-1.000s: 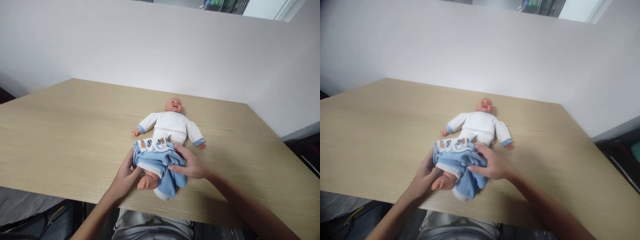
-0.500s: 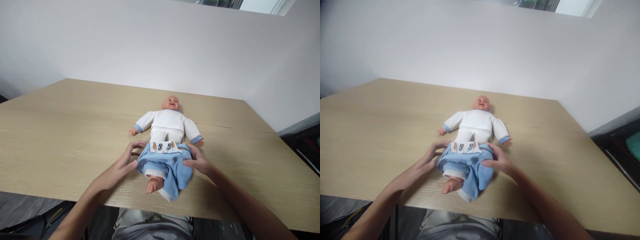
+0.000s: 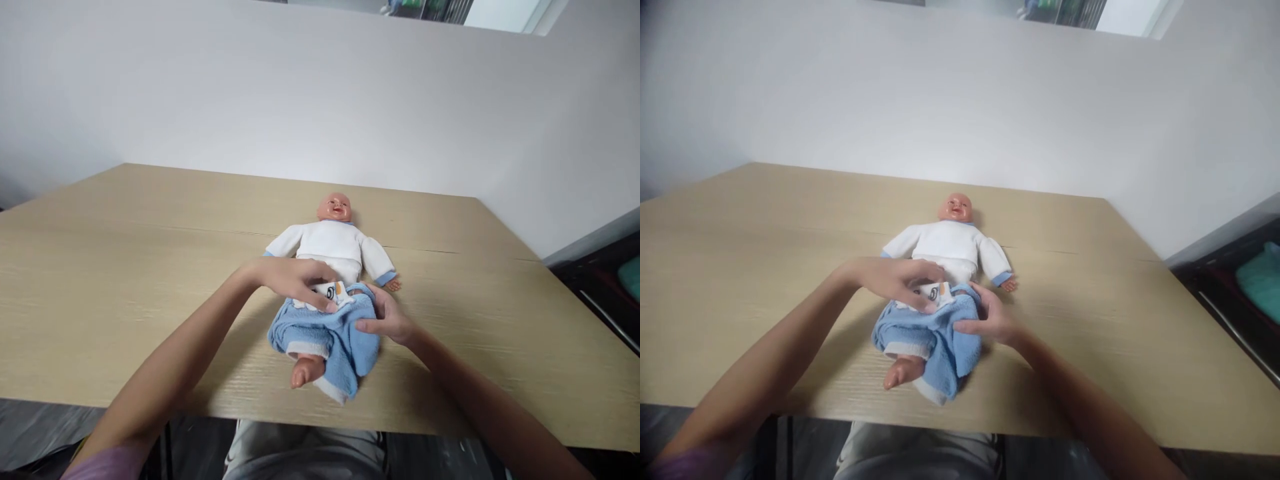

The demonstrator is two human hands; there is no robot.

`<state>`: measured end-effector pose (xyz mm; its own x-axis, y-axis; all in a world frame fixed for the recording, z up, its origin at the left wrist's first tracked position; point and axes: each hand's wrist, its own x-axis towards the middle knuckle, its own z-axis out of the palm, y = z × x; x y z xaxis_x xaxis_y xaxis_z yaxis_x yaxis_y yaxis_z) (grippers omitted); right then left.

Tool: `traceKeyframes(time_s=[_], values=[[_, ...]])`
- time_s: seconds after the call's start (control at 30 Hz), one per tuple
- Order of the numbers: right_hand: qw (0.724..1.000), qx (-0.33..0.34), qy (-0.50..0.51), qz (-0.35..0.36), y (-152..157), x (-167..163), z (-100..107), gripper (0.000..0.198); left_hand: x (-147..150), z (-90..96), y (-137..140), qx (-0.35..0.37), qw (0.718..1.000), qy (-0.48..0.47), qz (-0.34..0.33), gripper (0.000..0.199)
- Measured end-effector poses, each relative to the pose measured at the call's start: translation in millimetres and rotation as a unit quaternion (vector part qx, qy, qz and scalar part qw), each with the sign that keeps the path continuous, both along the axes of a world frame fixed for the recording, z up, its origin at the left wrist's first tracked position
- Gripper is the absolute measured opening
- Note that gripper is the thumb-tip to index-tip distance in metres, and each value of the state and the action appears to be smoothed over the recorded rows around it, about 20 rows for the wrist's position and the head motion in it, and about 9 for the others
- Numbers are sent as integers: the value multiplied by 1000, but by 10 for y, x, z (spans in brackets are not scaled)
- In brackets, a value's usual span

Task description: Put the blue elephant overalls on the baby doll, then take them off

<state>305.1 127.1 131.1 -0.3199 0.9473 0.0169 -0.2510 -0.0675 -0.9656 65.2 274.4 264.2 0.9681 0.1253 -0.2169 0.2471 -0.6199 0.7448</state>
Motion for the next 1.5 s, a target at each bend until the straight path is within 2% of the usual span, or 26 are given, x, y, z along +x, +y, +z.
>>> traceKeyframes(time_s=[0.1, 0.2, 0.3, 0.37, 0.43, 0.5, 0.57, 0.63, 0.7, 0.77, 0.83, 0.9, 0.97, 1.03, 1.1, 1.2, 1.3, 1.4, 1.5], values=[[999, -2, -27, 31, -1, 45, -9, 80, 89, -81, 138, -113, 992, 47, -12, 49], [992, -10, -98, 75, -6, 91, -13, 81, 126, -207, 183, -196, 981, 12, -3, 45], [987, -18, -129, 97, -21, 106, -13, 75, 147, -321, 185, -218, 976, -15, -9, 42], [993, -20, -93, 63, -37, 91, -11, 75, 163, -376, 181, -199, 980, -8, -13, 46], [999, -14, -39, 20, -53, 61, 3, 64, 176, -414, 175, -183, 983, 0, -32, 52], [1000, -3, 4, -9, -62, 29, 31, 53, 183, -442, 167, -206, 976, 13, -64, 52], [1000, -3, 21, -10, -58, 10, 68, 51, 179, -465, 159, -249, 964, 25, -90, 45], [999, -23, 13, 21, -42, 15, 103, 51, 171, -483, 156, -277, 956, 15, -100, 41], [995, -50, -13, 89, -25, 47, 129, 55, 166, -496, 157, -288, 953, -18, -95, 38], [982, -69, -52, 166, -19, 94, 144, 51, 168, -503, 158, -288, 952, -47, -91, 33], [973, -72, -76, 207, -32, 130, 149, 44, 173, -499, 155, -280, 954, -64, -88, 30], [981, -56, -69, 171, -57, 138, 140, 42, 172, -484, 147, -270, 957, -61, -88, 36], [996, -39, -39, 70, -78, 117, 114, 45, 164, -461, 135, -273, 956, -24, -102, 48], [999, -45, -19, -15, -83, 87, 79, 50, 155, -442, 124, -276, 952, 26, -129, 57], [997, -64, -30, -38, -73, 71, 55, 52, 150, -440, 117, -274, 949, 46, -146, 56], [994, -68, -79, 14, -53, 98, 74, 50, 144, -467, 124, -273, 952, 16, -139, 50], [987, -59, -88, 121, -50, 163, 136, 54, 137, -497, 131, -291, 951, -18, -106, 49], [968, -74, -96, 218, -66, 211, 188, 57, 145, -499, 104, -317, 943, -27, -95, 51], [960, -79, -128, 234, -84, 218, 209, 49, 169, -486, 48, -329, 938, -7, -106, 45]])
